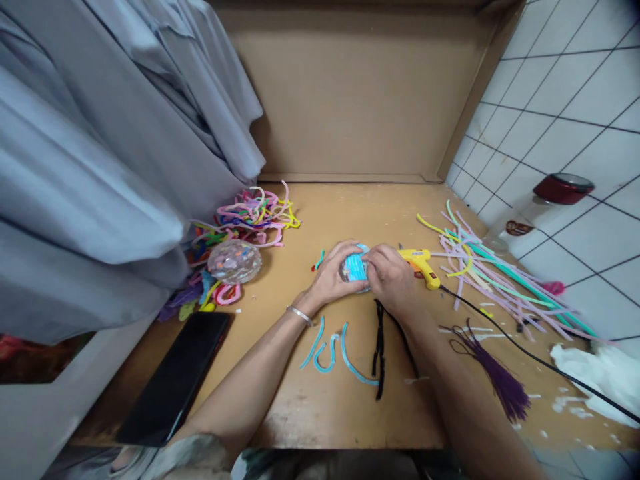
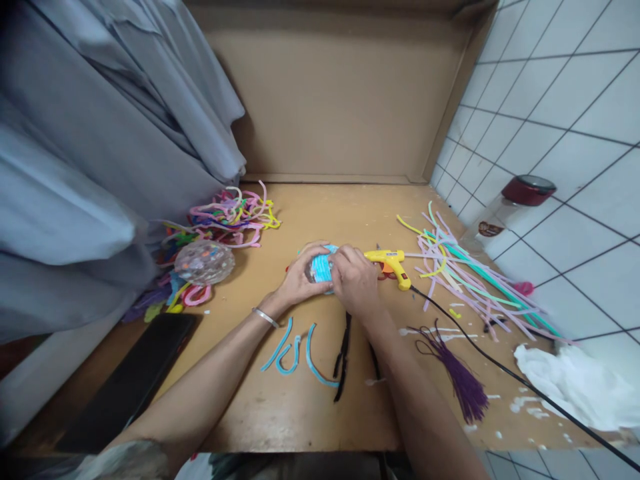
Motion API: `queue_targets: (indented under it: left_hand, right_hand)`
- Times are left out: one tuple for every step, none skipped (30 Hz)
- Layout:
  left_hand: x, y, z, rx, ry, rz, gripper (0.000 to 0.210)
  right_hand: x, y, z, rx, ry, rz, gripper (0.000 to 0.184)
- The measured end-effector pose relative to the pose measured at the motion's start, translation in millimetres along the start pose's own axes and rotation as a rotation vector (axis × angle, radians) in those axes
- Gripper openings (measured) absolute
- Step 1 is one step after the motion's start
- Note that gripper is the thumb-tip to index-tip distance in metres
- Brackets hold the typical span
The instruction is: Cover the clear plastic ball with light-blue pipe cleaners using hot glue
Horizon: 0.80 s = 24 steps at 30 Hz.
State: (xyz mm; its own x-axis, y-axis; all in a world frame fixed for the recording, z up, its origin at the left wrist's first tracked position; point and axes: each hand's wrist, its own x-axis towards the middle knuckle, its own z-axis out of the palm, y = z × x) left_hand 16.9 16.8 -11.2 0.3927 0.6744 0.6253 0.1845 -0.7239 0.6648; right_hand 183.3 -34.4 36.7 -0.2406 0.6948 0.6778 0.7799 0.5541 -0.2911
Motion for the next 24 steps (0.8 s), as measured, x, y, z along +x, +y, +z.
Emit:
queue_targets:
  left_hand:
    - [0, 0, 0.1, -0.011, 0.001, 0.015, 0.059]
    - [0, 0, 0.2, -0.020, 0.002, 0.029, 0.057]
    - [0, 0, 0.1, -0.026, 0.002, 0.041, 0.056]
    - [1, 0, -0.2, -0.029, 0.000, 0.047, 0.056]
    - [1, 0, -0.7, -0.030, -0.005, 0.047, 0.056]
    - [2, 0, -1.5, -0.028, -0.013, 0.040, 0.056]
    - [2, 0, -2.4, -0.024, -0.025, 0.031, 0.056]
    - [3, 1, -3.4, -0.018, -0.038, 0.022, 0.056]
    - [3, 1, -4.5, -0.012, -0.051, 0.016, 0.057]
    - [4, 1, -5.5, -0.005, -0.066, 0.012, 0.059]
    - [4, 2, -6.4, 0.006, -0.080, 0.009, 0.062]
    - [5, 2, -6.9, 0.021, -0.093, 0.005, 0.067]
    - [5, 3, -7.2, 0.040, -0.101, -0.002, 0.072]
    - [5, 4, -7.1, 0.060, -0.105, -0.009, 0.075]
    - [4, 5, -6.7, 0.077, -0.102, -0.016, 0.076]
    - [4, 6, -6.1, 0.088, -0.092, -0.019, 0.074]
    - [4, 7, -5.5, 0.092, -0.078, -0.019, 0.071]
    - [4, 8, -4.8, 0.091, -0.063, -0.017, 0.068]
    - [5, 9, -4.3, 0.088, -0.050, -0.015, 0.066]
    - [5, 10, -4.0, 0.085, -0.044, -0.014, 0.065]
    - [5, 10, -3.9, 0.084, -0.044, -0.015, 0.064]
    - [5, 11, -4.0, 0.083, -0.047, -0.017, 0.064]
    - [6, 11, -4.2, 0.082, -0.050, -0.022, 0.064]
    - [6, 11, -4.4, 0.081, -0.053, -0.026, 0.064]
  right_hand:
    - [0, 0, 0, 0.003, -0.001, -0.003, 0.024]
    - [0, 0, -1, 0.005, -0.002, -0.004, 0.024]
    - [0, 0, -1, 0.007, -0.002, -0.006, 0.024]
    - [0, 0, -1, 0.008, 0.000, -0.005, 0.024]
    - [0, 0, -1, 0.008, 0.003, -0.005, 0.024]
    - [0, 1, -1, 0.008, 0.005, -0.002, 0.024]
    - [0, 1, -1, 0.010, 0.005, 0.000, 0.025]
    - [0, 1, -1, 0.013, 0.003, 0.001, 0.025]
    - [0, 2, -1, 0.016, -0.001, 0.001, 0.025]
    - [0, 2, -1, 0.019, -0.004, 0.001, 0.025]
    - [0, 2, -1, 0.022, -0.005, 0.000, 0.025]
    - [0, 3, -1, 0.025, -0.003, 0.000, 0.024]
    - [0, 3, 0, 0.030, 0.001, 0.000, 0.024]
    - [0, 4, 0, 0.036, 0.006, 0.002, 0.024]
    - [0, 4, 0, 0.045, 0.011, 0.005, 0.024]
    - [0, 5, 0, 0.056, 0.017, 0.006, 0.024]
    - [0, 5, 1, 0.068, 0.023, 0.006, 0.024]
    - [0, 5, 1, 0.081, 0.030, 0.004, 0.025]
    - [-1, 6, 1, 0.095, 0.039, 0.001, 0.025]
    - [-1, 6, 1, 0.108, 0.048, -0.003, 0.026]
    - [-1, 6, 1, 0.121, 0.054, -0.006, 0.026]
    - [-2, 7, 1, 0.133, 0.057, -0.006, 0.026]
    - [-2, 7, 1, 0.144, 0.058, -0.004, 0.025]
    - [-2, 7, 1, 0.155, 0.060, 0.001, 0.025]
